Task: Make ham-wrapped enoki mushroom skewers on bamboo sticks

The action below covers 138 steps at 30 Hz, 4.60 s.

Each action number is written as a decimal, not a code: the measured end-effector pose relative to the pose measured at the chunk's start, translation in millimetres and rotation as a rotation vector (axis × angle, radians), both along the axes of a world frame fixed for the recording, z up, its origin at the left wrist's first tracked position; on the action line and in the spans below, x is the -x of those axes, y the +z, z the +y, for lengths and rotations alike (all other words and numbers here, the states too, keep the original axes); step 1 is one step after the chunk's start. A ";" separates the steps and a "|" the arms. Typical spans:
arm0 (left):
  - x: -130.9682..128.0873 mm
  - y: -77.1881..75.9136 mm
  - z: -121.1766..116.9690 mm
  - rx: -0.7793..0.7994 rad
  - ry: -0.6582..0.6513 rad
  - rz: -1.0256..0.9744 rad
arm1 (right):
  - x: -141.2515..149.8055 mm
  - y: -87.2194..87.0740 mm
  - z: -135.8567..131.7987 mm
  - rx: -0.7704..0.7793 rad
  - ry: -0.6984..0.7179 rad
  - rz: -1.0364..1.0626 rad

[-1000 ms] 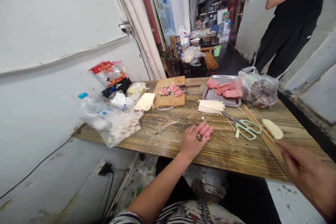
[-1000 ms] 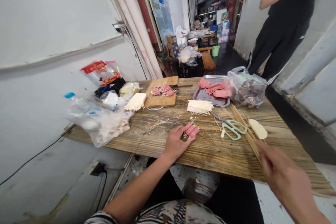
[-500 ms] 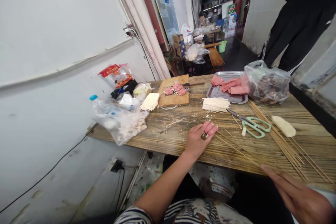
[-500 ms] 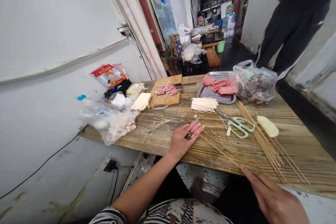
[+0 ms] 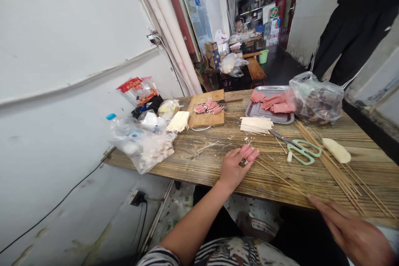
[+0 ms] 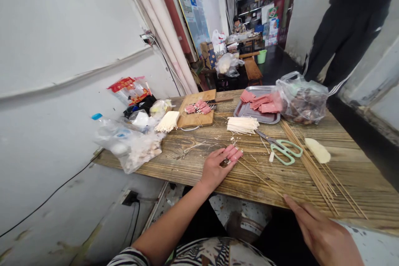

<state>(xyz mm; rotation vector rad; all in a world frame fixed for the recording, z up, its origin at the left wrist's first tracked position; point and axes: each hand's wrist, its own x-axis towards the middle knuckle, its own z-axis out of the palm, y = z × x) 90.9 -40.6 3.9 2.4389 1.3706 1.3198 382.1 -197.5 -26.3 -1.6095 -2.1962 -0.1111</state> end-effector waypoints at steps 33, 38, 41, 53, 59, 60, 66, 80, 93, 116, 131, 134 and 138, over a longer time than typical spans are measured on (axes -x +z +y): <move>-0.1 5.0 -0.3 0.035 -0.071 0.034 | 10.3 10.5 16.9 -0.082 0.067 -0.007; -0.6 6.3 -0.8 0.024 -0.062 0.049 | 12.5 9.7 17.2 -0.070 0.087 -0.033; -0.7 6.9 -1.0 0.027 -0.060 0.060 | 14.7 11.1 17.2 -0.038 0.080 -0.004; -1.0 5.8 -0.3 -0.002 -0.060 0.049 | 21.3 17.5 25.8 -0.031 0.036 -0.007; -1.5 5.6 0.0 -0.011 -0.062 0.057 | 23.9 15.2 26.6 0.013 0.032 -0.026; -1.6 5.8 -0.1 -0.011 -0.061 0.057 | 23.8 15.1 26.8 0.016 0.031 -0.034; -1.8 7.4 -0.4 -0.029 -0.072 0.042 | 24.2 14.7 30.4 -0.015 0.016 -0.077; -2.3 9.2 -0.7 -0.032 -0.090 0.030 | 32.7 22.9 37.3 0.027 0.013 -0.039; -2.0 6.2 0.8 -0.038 -0.075 0.040 | 37.0 23.8 46.3 0.050 0.051 0.015; -2.4 7.5 0.8 -0.041 -0.060 0.073 | 47.4 19.4 59.1 0.018 0.059 0.032; -3.2 9.3 0.4 -0.029 -0.060 0.083 | 56.3 23.3 72.8 0.060 0.071 0.061; -3.3 9.5 0.2 -0.025 -0.061 0.076 | 58.5 21.1 76.6 0.043 0.093 0.058; -3.2 9.5 0.1 -0.025 -0.055 0.073 | 60.5 19.1 79.8 0.032 0.094 0.039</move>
